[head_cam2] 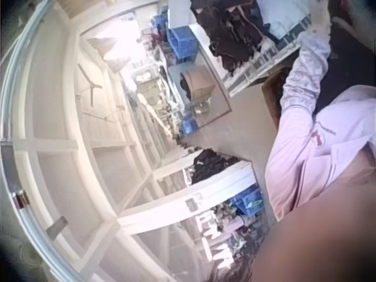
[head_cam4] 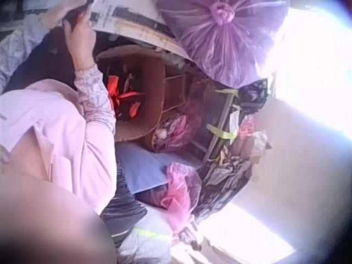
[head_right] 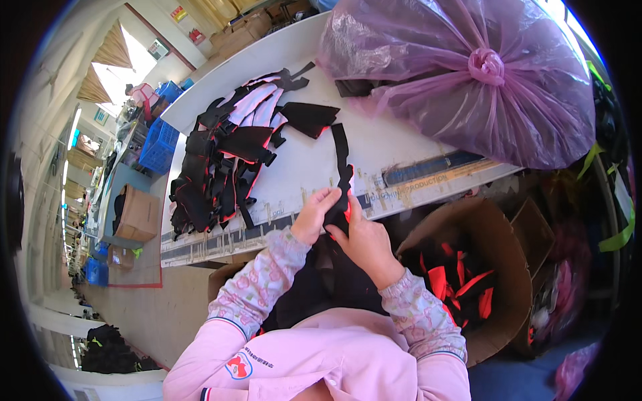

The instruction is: Sorting and inspecting black and red harness or life-jacket components on a factory workbench.

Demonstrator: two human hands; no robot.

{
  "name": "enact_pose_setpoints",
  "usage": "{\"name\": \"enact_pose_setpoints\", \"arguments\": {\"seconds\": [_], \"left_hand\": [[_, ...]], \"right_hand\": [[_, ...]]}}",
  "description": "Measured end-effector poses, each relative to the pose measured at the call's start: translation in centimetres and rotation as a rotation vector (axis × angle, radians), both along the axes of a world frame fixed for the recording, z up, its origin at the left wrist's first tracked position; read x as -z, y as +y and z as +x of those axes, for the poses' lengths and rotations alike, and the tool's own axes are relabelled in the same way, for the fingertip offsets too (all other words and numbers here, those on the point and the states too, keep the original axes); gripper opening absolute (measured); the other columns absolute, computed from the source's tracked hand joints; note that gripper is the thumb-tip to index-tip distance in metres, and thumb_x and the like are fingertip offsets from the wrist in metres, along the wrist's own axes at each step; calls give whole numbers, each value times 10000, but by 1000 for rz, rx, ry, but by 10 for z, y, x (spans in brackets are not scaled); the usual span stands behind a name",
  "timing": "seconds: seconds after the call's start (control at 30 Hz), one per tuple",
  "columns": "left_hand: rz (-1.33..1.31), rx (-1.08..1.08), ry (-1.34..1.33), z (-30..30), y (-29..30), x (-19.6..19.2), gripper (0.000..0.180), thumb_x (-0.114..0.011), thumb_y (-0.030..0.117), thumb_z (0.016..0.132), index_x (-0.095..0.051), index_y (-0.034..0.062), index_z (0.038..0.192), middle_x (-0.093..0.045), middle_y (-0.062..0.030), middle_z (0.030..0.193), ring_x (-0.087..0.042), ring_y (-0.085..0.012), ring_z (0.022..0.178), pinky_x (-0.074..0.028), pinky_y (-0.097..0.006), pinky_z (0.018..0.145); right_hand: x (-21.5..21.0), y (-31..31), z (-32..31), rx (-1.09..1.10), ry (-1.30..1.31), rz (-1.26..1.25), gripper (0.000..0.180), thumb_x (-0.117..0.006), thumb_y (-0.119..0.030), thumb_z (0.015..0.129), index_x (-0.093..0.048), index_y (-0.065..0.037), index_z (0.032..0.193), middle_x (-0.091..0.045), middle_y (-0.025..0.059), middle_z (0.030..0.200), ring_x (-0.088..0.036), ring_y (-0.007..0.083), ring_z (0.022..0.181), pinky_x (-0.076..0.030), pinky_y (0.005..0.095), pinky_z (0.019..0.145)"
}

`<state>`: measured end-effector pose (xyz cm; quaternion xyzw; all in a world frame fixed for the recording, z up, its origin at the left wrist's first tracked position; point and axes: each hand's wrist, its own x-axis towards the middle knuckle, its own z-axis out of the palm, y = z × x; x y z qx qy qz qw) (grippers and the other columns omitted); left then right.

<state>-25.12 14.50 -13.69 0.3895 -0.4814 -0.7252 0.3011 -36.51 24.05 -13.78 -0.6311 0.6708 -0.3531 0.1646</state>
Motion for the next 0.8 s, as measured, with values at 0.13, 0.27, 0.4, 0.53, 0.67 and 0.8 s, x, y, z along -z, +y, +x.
{"name": "enact_pose_setpoints", "arguments": {"seconds": [0.13,0.27,0.4,0.53,0.67,0.8], "left_hand": [[-723,-260,-343,-8,-33,4,235,-667,225,827,-590,28,725,-595,-59,614,-557,-145,559,-445,-307,542],[-1075,-666,-605,26,-109,8,274,-706,153,746,-497,1,652,-519,-147,593,-478,-268,523,-411,-357,544],[-1073,-630,-693,26,-132,-11,293,-735,182,719,-512,5,650,-534,-170,610,-511,-272,543,-421,-357,563],[-1103,-868,-817,85,-175,-32,308,-729,181,724,-500,2,620,-560,-148,607,-507,-242,525,-429,-369,555],[-1348,-494,-536,71,-170,-52,300,-685,295,798,-616,4,769,-591,-95,650,-543,-184,554,-442,-331,554],[-880,-310,-279,57,-183,-63,350,-648,365,842,-595,19,843,-580,5,758,-493,-82,590,-398,-241,526]], "right_hand": [[20,-7,8,-61,-432,-25,529,-626,-267,858,-413,48,1226,-614,175,721,-607,214,531,-478,311,490],[-12,12,15,-292,-1070,418,232,-566,-216,903,-540,11,865,-535,6,640,-505,56,502,-421,221,455],[-26,37,3,-319,-1160,389,216,-520,-222,933,-544,-13,884,-538,-8,667,-486,46,489,-406,205,443],[-68,92,-27,-613,-1100,618,205,-498,-234,947,-552,-37,931,-543,-27,684,-490,33,527,-401,195,456],[-7,137,-53,-368,-1024,634,204,-560,-209,913,-576,-11,865,-532,-28,647,-480,30,514,-417,191,482],[63,206,-100,44,-529,427,165,-616,-124,814,-593,30,867,-581,124,707,-585,225,642,-482,314,605]]}}
